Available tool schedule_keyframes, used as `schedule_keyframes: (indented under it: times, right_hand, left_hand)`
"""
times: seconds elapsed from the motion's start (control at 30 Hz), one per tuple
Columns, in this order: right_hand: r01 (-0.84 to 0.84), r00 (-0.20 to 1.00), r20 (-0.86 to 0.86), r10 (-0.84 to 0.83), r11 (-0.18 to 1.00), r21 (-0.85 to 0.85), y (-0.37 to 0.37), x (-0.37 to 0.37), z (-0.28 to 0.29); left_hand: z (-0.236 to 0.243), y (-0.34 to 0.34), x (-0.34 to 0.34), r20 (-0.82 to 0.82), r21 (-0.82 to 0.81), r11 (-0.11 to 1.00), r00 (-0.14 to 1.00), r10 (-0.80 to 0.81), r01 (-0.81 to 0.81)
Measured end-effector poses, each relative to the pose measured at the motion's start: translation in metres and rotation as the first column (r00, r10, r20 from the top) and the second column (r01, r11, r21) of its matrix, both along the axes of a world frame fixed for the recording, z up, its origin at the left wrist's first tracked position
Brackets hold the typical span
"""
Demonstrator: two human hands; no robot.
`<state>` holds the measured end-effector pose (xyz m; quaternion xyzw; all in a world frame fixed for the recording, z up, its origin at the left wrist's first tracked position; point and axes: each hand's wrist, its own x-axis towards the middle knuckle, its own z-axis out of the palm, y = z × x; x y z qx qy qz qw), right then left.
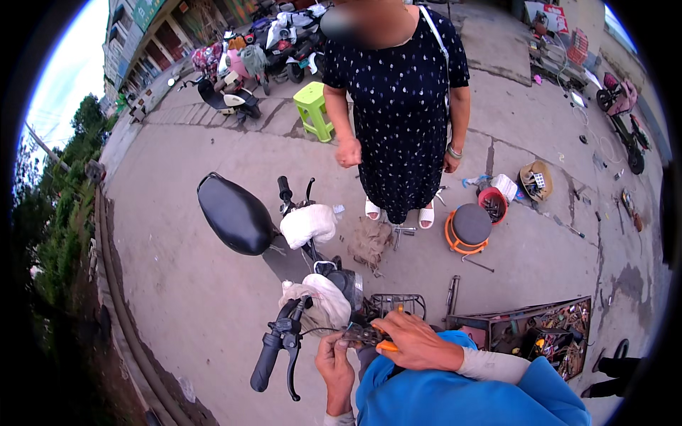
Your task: The person uses pliers to strip and adjust wires on the handlebar of a scooter. A woman in a black dress moves a green stool nearby and sits down while the repair continues.
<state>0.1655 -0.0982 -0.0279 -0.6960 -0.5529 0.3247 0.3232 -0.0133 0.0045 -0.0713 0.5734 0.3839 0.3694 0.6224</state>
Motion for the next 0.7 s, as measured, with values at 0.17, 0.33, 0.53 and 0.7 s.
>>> schedule_keyframes:
  times: [0.17,0.33,0.53,0.7]
  right_hand:
    - [-0.025,0.999,0.022,0.025,0.999,0.031,0.001,-0.002,-0.003]
    - [-0.043,0.997,0.064,0.039,0.998,0.055,-0.001,-0.005,-0.004]
    - [-0.058,0.997,0.055,0.056,0.997,0.040,-0.004,-0.005,0.001]
    - [-0.052,0.998,0.033,0.051,0.998,0.033,-0.006,-0.006,0.002]
  left_hand:
    - [0.000,-0.008,0.001,0.007,-0.019,1.000,1.000,0.020,-0.020]
    - [-0.004,-0.014,-0.006,-0.011,0.024,1.000,1.000,0.008,-0.008]
    - [0.000,-0.017,-0.006,-0.065,0.062,0.998,0.998,0.014,-0.010]
    - [0.006,-0.014,-0.006,-0.177,0.226,0.971,0.983,-0.041,0.082]
